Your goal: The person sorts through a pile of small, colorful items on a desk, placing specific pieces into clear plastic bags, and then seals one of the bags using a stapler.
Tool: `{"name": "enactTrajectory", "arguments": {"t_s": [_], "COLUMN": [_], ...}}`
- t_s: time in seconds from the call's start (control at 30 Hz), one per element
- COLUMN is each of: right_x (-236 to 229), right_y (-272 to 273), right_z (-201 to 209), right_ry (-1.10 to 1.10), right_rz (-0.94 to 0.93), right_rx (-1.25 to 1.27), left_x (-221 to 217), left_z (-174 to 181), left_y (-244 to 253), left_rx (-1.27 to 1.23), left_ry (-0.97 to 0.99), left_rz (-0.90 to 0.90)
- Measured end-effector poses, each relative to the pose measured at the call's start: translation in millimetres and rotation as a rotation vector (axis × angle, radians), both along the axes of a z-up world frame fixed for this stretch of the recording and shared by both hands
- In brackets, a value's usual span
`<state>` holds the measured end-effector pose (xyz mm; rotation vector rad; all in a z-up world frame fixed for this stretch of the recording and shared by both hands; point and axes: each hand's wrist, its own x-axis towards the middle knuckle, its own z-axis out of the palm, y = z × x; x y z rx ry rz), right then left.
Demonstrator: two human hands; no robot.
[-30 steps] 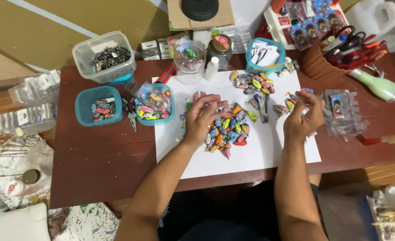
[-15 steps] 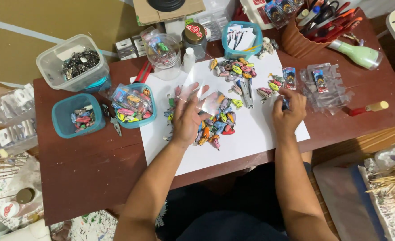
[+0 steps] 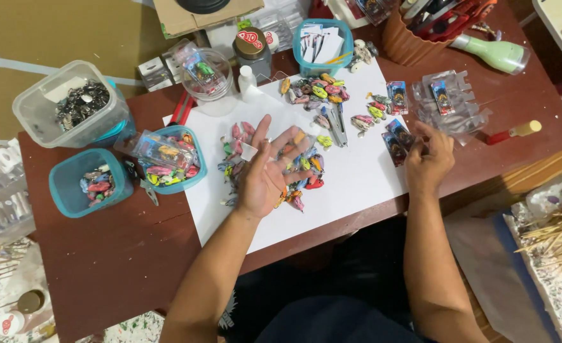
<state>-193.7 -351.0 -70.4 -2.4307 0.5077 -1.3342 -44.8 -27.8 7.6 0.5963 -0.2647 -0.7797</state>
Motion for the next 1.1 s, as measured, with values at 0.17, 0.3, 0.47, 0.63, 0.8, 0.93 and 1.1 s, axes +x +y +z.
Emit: {"name": "enactTrajectory", "arguments": {"t_s": [0.17, 0.3, 0.47, 0.63, 0.8, 0.93, 1.1], "right_x": [-12, -18, -29, -27, -20, -22, -20], "right_y": [2, -4, -5, -8, -9, -24, -26], "right_z": [9, 10, 7, 11, 19, 3, -9], "right_ry": [-0.003, -0.008, 0.123, 0.244, 0.408, 0.484, 0.428], "right_rz": [-0.008, -0.014, -0.007, 0.005, -0.053, -0.068, -0.14], "right_rx": [0.174, 0.398, 0.402, 0.326, 0.285, 0.291, 0.29], "left_x": [-8, -9, -11, -12, -12, -12, -10], "left_z": [-9, -14, -16, -14, -14, -12, -16], "left_y": [-5, -6, -8, -8, -8, -9, -9], "left_rx": [0.021, 0.006, 0.008, 0.019, 0.006, -0.004, -0.023], "left_ry": [-0.025, -0.057, -0.056, -0.064, -0.048, -0.047, -0.086], "left_rz": [-0.03, -0.019, -0.018, -0.015, -0.012, -0.004, 0.009]}}
